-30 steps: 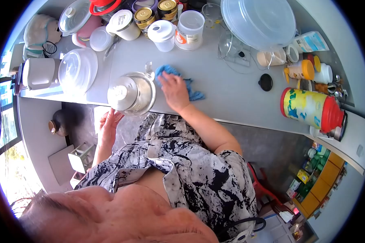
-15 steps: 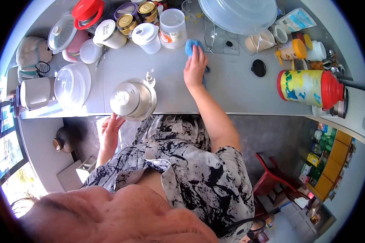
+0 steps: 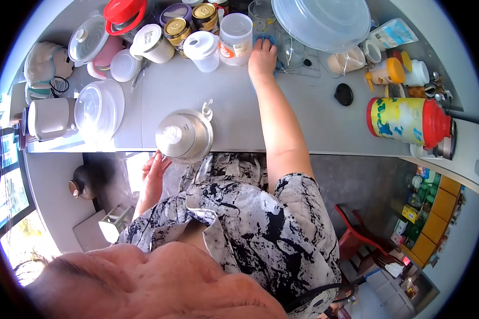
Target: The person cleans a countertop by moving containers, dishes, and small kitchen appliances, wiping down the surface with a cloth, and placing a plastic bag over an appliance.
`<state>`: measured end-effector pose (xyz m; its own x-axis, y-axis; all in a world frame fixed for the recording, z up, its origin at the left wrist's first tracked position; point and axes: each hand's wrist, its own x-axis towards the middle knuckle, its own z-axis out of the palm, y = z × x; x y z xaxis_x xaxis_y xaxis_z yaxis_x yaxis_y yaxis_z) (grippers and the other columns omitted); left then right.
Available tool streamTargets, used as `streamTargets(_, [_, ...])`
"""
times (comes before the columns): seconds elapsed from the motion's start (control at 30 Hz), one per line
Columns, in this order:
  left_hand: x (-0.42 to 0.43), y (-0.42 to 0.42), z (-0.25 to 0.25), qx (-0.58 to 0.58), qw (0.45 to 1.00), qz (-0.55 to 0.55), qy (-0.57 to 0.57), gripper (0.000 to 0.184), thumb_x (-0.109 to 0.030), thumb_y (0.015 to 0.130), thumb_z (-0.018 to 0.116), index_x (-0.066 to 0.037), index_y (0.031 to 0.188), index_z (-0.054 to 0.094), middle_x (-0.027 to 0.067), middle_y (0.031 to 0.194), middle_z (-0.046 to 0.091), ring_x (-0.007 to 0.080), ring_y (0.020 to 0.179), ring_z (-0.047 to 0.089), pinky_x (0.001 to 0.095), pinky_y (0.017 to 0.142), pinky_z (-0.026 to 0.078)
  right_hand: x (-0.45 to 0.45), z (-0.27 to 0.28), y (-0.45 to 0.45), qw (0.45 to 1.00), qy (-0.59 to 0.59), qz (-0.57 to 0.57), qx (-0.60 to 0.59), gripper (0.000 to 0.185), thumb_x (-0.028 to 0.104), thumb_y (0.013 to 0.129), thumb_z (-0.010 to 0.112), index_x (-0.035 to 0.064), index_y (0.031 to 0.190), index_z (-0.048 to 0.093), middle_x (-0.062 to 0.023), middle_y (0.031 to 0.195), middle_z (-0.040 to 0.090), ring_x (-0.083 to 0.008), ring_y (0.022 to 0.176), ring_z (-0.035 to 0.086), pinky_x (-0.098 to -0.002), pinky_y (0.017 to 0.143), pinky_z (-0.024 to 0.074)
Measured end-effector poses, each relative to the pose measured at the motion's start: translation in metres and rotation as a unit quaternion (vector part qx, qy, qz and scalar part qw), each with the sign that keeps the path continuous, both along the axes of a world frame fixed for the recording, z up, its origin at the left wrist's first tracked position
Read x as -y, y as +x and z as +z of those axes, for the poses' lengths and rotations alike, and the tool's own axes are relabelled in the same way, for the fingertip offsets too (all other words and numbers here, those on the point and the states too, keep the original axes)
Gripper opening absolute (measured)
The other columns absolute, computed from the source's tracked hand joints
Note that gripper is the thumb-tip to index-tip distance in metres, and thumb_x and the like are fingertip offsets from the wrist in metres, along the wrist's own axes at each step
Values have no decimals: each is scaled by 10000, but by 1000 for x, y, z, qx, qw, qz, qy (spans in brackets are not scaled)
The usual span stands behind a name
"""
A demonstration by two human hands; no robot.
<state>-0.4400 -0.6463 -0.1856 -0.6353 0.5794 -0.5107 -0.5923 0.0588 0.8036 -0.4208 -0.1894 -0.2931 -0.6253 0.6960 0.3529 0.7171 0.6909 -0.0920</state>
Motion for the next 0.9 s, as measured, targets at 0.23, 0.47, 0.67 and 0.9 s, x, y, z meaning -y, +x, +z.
streamTargets(0.23, [-20, 0, -5, 18, 1000, 7, -8, 319, -239, 996, 592, 9, 1178, 674, 205, 1531, 353, 260, 1355, 435, 397, 1076, 433, 59, 17, 65, 997, -28, 64, -20, 467, -29, 832, 522, 4, 1298, 530, -170, 1320, 531, -364, 1118, 507, -410, 993, 430])
streamTargets(0.47, [-28, -17, -23, 14, 1000, -12, 15, 305, -231, 999, 585, -2, 1179, 677, 187, 1493, 422, 232, 1262, 529, 376, 1057, 450, 123, 41, 169, 969, -181, 157, -52, 435, -23, 850, 598, 52, 1278, 584, -149, 1303, 556, -345, 1134, 514, -416, 995, 436])
streamTargets(0.67, [-37, -32, -19, 10, 999, -34, 33, 267, -243, 999, 586, -27, 1091, 714, 175, 1473, 456, 222, 1232, 555, 374, 1047, 456, 68, 76, 284, 935, -246, -47, -250, 365, 45, 922, 571, 42, 1287, 579, -187, 1216, 621, -369, 1100, 576, -441, 995, 436])
streamTargets(0.9, [-38, -43, 12, 0, 998, -51, 30, 266, -246, 991, 599, -24, 1082, 713, 170, 1433, 504, 247, 1213, 574, 411, 1058, 449, 54, 10, 279, 987, 32, -124, -96, 442, 171, 887, 614, 88, 1318, 565, -190, 1295, 579, -385, 1144, 548, -486, 986, 418])
